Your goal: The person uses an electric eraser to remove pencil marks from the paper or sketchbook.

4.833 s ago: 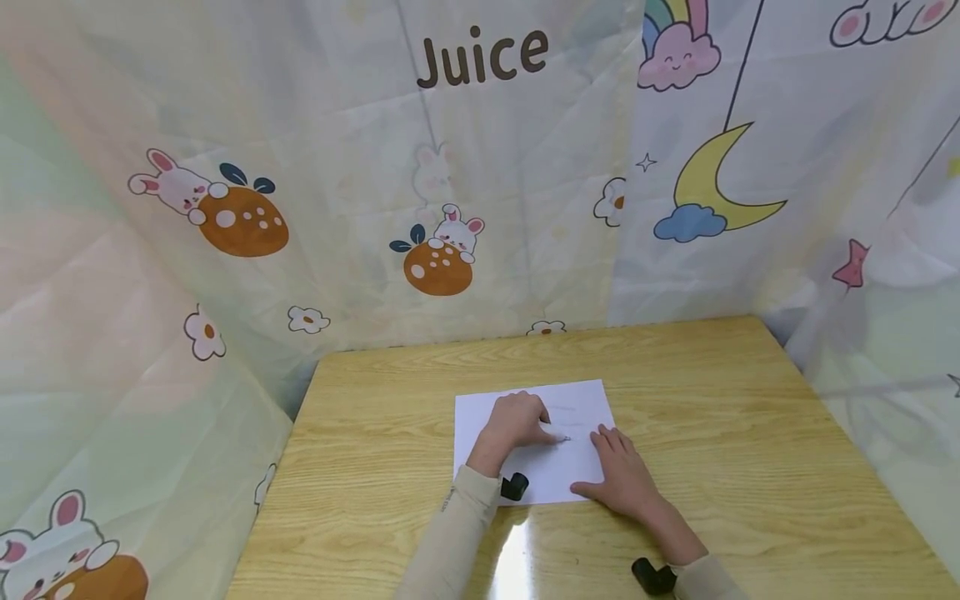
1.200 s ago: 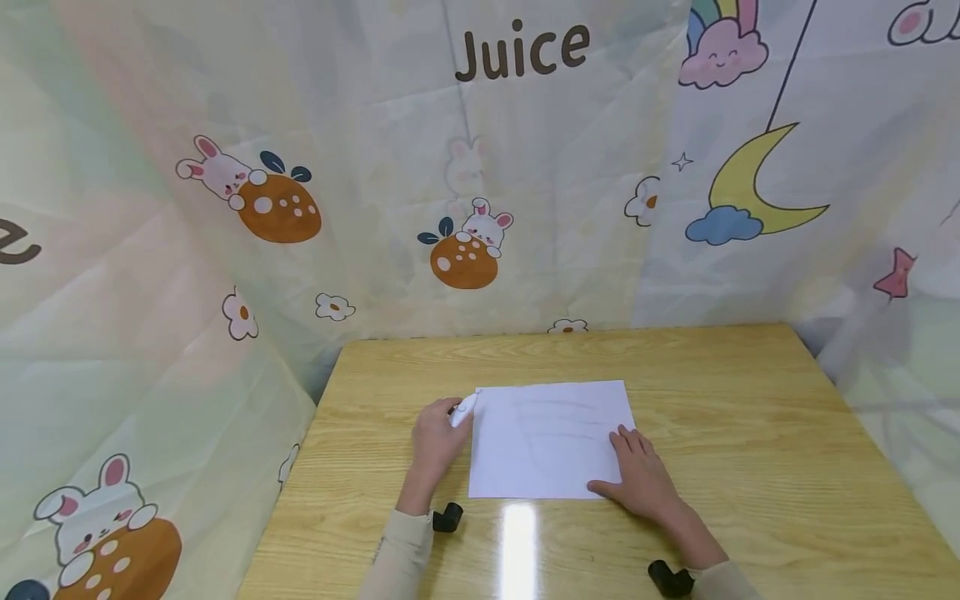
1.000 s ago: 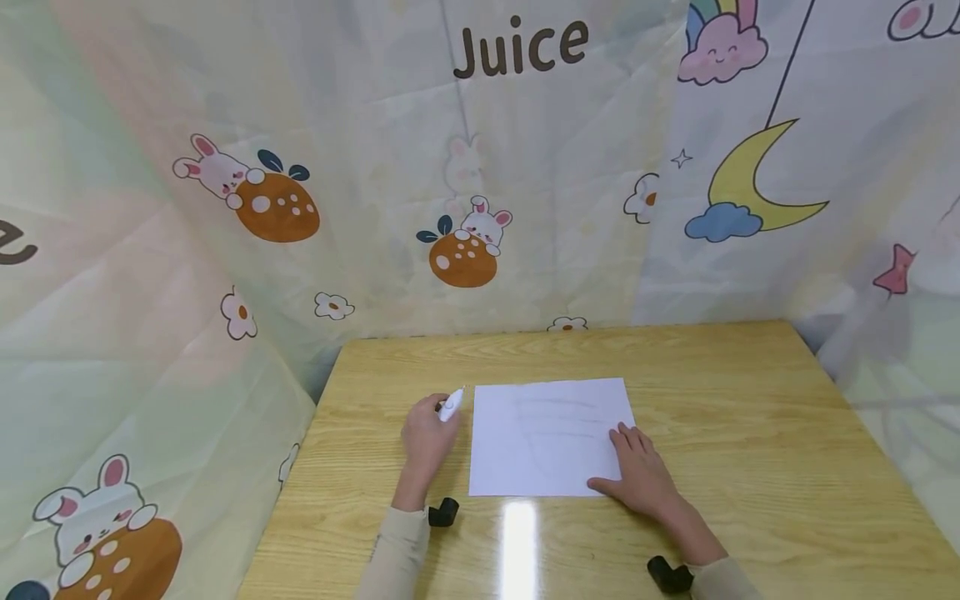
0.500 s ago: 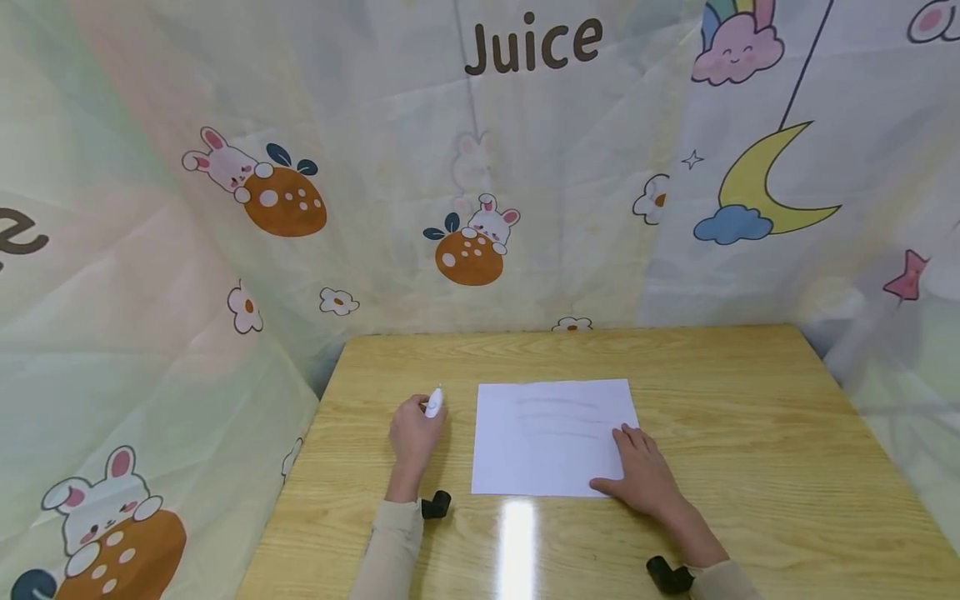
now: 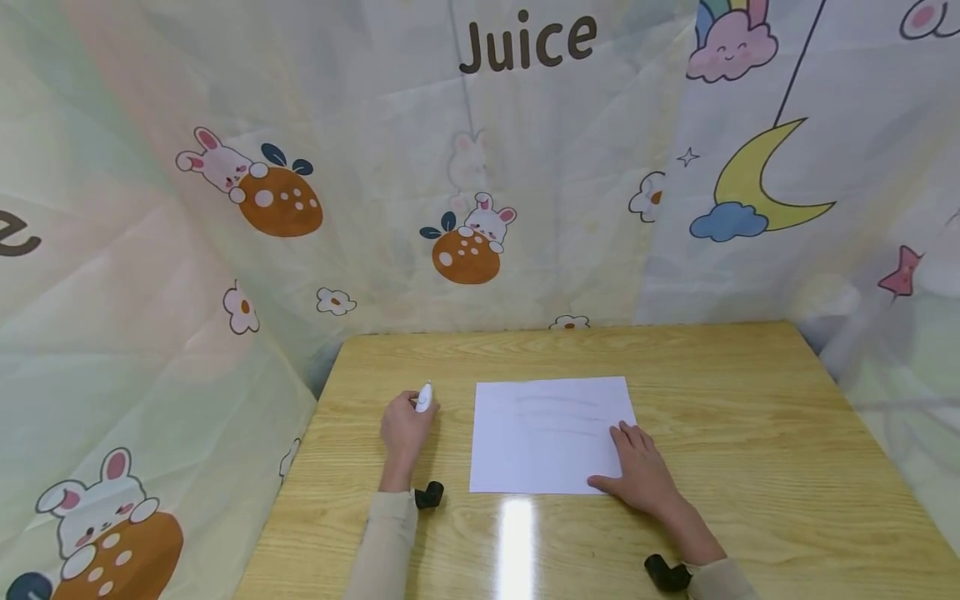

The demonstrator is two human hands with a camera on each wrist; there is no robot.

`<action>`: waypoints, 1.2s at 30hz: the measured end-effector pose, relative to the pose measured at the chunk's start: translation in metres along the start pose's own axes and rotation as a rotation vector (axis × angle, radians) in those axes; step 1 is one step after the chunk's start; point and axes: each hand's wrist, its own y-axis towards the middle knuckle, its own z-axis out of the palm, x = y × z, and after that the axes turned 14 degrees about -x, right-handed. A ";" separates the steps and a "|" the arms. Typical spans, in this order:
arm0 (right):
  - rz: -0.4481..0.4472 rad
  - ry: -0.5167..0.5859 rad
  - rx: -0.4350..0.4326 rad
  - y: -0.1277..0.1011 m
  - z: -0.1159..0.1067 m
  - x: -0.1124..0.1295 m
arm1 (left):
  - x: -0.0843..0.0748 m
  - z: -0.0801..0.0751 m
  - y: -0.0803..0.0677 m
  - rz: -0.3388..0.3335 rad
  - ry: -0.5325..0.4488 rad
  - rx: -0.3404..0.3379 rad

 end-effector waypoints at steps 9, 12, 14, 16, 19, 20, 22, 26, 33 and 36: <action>0.000 -0.001 0.001 0.000 0.000 -0.001 | 0.014 0.002 0.009 -0.045 -0.076 -0.001; 0.001 0.000 0.005 0.000 0.001 -0.002 | 0.018 0.003 0.011 -0.052 -0.098 -0.010; 0.003 0.003 0.006 0.000 0.002 -0.002 | 0.020 0.004 0.013 -0.058 -0.094 -0.013; 0.000 0.009 0.002 0.001 0.003 -0.002 | 0.022 0.004 0.014 -0.067 -0.087 -0.016; -0.001 0.018 0.000 0.001 0.004 -0.003 | 0.026 0.004 0.016 -0.083 -0.080 -0.024; -0.003 0.015 0.001 0.002 0.004 -0.003 | 0.026 0.004 0.016 -0.085 -0.081 -0.026; -0.002 0.011 0.006 0.001 0.005 -0.004 | 0.028 0.004 0.015 -0.091 -0.090 -0.024; 0.001 0.001 0.018 0.000 0.005 -0.006 | 0.031 0.004 0.014 -0.103 -0.093 -0.013; -0.007 0.011 0.005 -0.002 0.005 -0.007 | 0.034 0.007 0.011 -0.114 -0.092 -0.006; -0.008 0.009 0.004 -0.003 0.005 -0.007 | 0.034 0.008 0.010 -0.111 -0.088 -0.014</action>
